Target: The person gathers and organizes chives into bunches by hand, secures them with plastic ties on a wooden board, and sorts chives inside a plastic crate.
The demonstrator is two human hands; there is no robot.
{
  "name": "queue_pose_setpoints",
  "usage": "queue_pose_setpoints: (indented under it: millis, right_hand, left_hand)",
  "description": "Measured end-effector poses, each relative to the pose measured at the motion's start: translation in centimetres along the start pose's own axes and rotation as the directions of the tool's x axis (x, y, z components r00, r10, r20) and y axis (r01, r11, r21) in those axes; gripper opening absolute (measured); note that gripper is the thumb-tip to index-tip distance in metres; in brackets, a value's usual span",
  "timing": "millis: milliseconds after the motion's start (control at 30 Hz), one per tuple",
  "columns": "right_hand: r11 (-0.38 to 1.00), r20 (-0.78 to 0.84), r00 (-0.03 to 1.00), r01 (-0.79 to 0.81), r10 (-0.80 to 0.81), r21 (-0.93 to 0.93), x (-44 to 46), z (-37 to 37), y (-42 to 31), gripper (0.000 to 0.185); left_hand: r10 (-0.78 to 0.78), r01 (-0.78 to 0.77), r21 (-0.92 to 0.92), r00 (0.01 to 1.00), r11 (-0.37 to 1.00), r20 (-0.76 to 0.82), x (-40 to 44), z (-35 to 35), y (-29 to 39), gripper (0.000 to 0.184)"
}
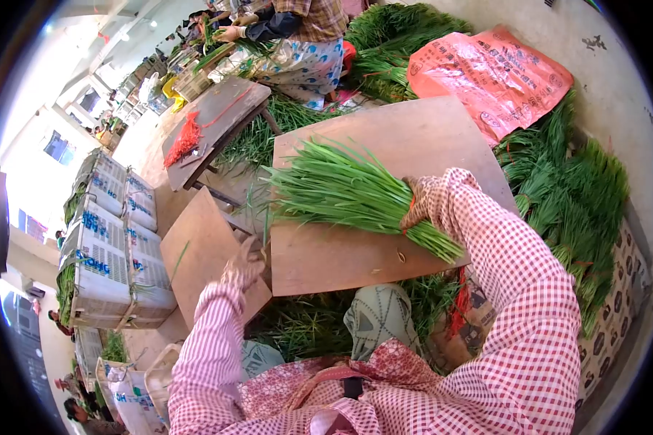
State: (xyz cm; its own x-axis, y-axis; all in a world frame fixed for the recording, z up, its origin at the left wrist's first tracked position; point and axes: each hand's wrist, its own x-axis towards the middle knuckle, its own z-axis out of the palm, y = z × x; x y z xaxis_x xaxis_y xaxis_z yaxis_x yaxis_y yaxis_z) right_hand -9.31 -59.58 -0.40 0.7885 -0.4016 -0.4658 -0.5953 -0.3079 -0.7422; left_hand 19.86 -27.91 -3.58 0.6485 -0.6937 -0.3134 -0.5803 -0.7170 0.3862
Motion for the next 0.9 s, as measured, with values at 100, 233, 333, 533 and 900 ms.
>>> queue_pose_setpoints:
  millis: [100, 233, 333, 533, 900]
  right_hand:
    - [0.963, -0.025, 0.996, -0.086, 0.082, -0.256, 0.3, -0.2, -1.4, 0.079]
    - [0.970, 0.118, 0.983, -0.163, 0.143, 0.180, 0.3, 0.6, 1.3, 0.075]
    - [0.664, 0.116, 0.993, -0.077, -0.015, 0.744, -4.8, 4.0, 2.5, 0.075]
    - [0.861, -0.295, 0.955, 0.158, -0.009, 0.483, -12.0, 7.4, 1.0, 0.076]
    - [0.730, -0.582, 0.717, 0.621, -0.382, 0.286, -3.8, 6.5, -7.9, 0.074]
  left_hand:
    - [-0.037, -0.008, 0.333, 0.991, 0.943, 0.127, -4.8, -1.2, -0.5, 0.040]
    - [0.067, -0.033, -0.123, 0.954, 0.992, 0.291, -10.6, -0.2, 6.4, 0.041]
    - [0.438, 0.143, -0.862, 0.814, 0.486, 0.382, -11.5, 4.7, 10.3, 0.056]
    - [0.338, 0.419, -0.902, 0.839, 0.100, 0.427, -10.2, 9.4, 20.7, 0.071]
    - [0.634, -0.296, -0.859, 0.772, 0.417, 0.041, -1.6, -3.9, 20.7, 0.053]
